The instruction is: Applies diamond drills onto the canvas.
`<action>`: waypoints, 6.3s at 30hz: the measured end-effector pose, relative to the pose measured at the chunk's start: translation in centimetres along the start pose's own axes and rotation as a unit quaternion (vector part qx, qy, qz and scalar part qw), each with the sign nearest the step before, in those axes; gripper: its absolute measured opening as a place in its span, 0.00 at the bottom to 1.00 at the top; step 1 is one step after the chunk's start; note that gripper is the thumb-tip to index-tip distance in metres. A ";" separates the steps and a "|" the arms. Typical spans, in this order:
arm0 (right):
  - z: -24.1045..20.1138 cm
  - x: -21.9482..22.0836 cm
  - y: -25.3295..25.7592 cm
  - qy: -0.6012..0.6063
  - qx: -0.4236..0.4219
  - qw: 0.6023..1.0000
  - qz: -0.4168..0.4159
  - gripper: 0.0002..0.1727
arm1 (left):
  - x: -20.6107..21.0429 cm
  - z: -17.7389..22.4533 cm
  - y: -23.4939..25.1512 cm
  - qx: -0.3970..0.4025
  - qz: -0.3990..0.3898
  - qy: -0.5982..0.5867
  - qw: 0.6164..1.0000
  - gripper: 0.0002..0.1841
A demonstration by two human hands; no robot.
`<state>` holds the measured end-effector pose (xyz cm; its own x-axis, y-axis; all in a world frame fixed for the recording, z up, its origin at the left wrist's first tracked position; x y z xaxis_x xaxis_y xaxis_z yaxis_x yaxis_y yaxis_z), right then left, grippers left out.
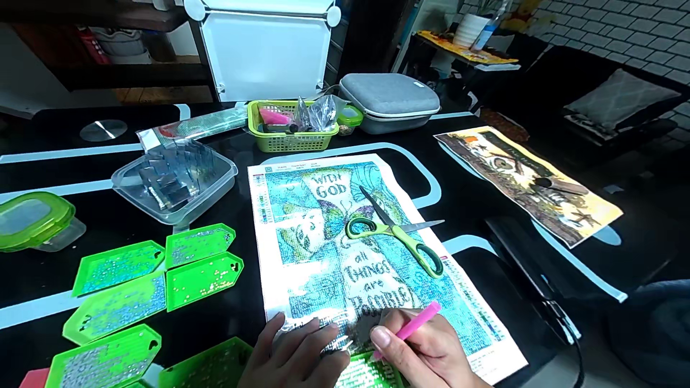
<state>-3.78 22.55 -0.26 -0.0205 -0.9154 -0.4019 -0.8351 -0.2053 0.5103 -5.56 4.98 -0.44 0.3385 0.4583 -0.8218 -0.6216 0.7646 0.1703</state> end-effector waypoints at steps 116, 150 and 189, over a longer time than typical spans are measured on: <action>1.1 -0.3 0.5 -0.115 0.040 0.990 0.069 0.18 | 0.0 0.1 0.0 -0.002 -0.001 -0.002 1.000 0.23; 0.5 -0.4 0.4 -0.105 0.000 0.991 0.077 0.16 | 0.0 0.1 0.0 0.000 -0.001 0.007 1.000 0.23; -0.3 0.1 -0.1 0.010 -0.003 1.000 -0.011 0.18 | 0.0 0.0 0.0 -0.003 -0.001 -0.004 1.000 0.22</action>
<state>-3.57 22.35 -0.13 0.0090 -0.9170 -0.3987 -0.8319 -0.2281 0.5059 -5.56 4.97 -0.46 0.3450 0.4605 -0.8179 -0.6250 0.7628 0.1658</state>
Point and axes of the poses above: each hand's wrist, its own y-axis towards the middle knuckle, its own x-axis out of the palm, z = x × y, the point moved 7 cm from there along y, towards the middle knuckle, and after that the axes turned 2 degrees about -z, right-handed, at the moved point
